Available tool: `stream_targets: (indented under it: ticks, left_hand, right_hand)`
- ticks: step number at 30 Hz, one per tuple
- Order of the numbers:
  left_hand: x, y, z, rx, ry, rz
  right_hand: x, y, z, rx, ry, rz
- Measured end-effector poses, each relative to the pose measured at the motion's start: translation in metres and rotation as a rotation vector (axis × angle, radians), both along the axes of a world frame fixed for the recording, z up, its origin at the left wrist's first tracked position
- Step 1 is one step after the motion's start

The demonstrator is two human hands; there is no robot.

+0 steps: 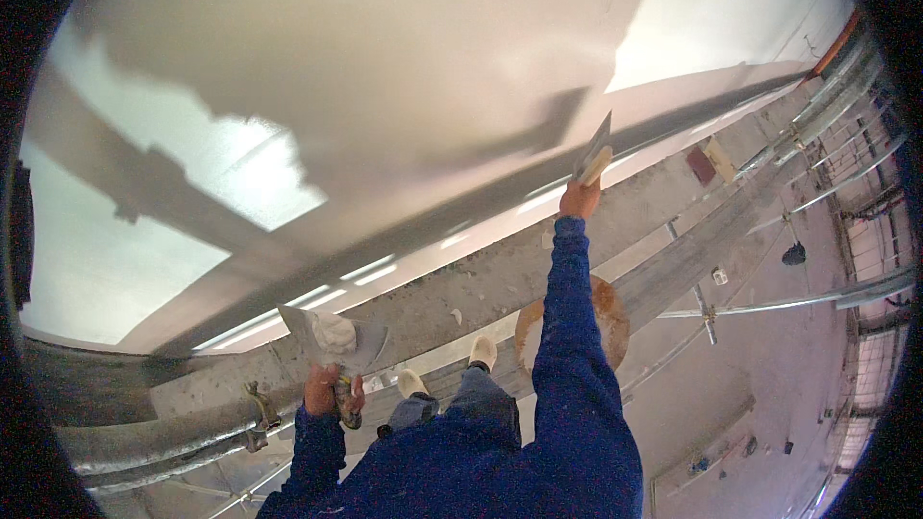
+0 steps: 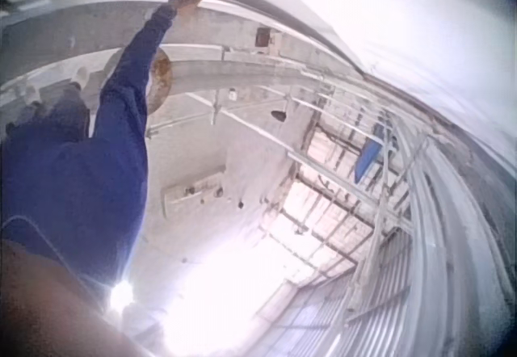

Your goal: The person applies plaster to a ceiling using a trowel and a hawk. They repeatedly scoop plaster from the hawk and spread it across the ceiling surface in smooth, sweeping motions. The person works on a large area, smoothing the material to create a flat finish.

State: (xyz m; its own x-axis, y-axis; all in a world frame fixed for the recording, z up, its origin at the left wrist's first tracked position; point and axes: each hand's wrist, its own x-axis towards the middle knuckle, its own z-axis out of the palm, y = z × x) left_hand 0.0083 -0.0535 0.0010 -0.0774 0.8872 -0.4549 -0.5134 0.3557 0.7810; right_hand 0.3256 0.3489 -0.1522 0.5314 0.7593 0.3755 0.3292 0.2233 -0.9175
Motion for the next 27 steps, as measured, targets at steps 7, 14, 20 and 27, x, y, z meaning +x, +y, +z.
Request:
stream_targets:
  ticks: [7,14,20,27]
  left_hand:
    - [-0.019,-0.039,-0.028,-0.095,-0.139,0.033]
    - [-0.020,-0.039,0.016,0.028,-0.102,0.064]
    - [-0.040,-0.052,0.030,0.091,-0.118,-0.085]
    - [-0.053,-0.083,0.045,0.130,-0.110,-0.161]
  right_hand:
    - [-0.064,0.030,-0.017,-0.112,-0.004,0.099]
    - [-0.162,-0.039,-0.038,0.039,-0.139,0.120]
    - [-0.276,-0.132,-0.027,-0.012,-0.094,0.205]
    - [-0.390,-0.227,-0.018,-0.010,0.071,0.288]
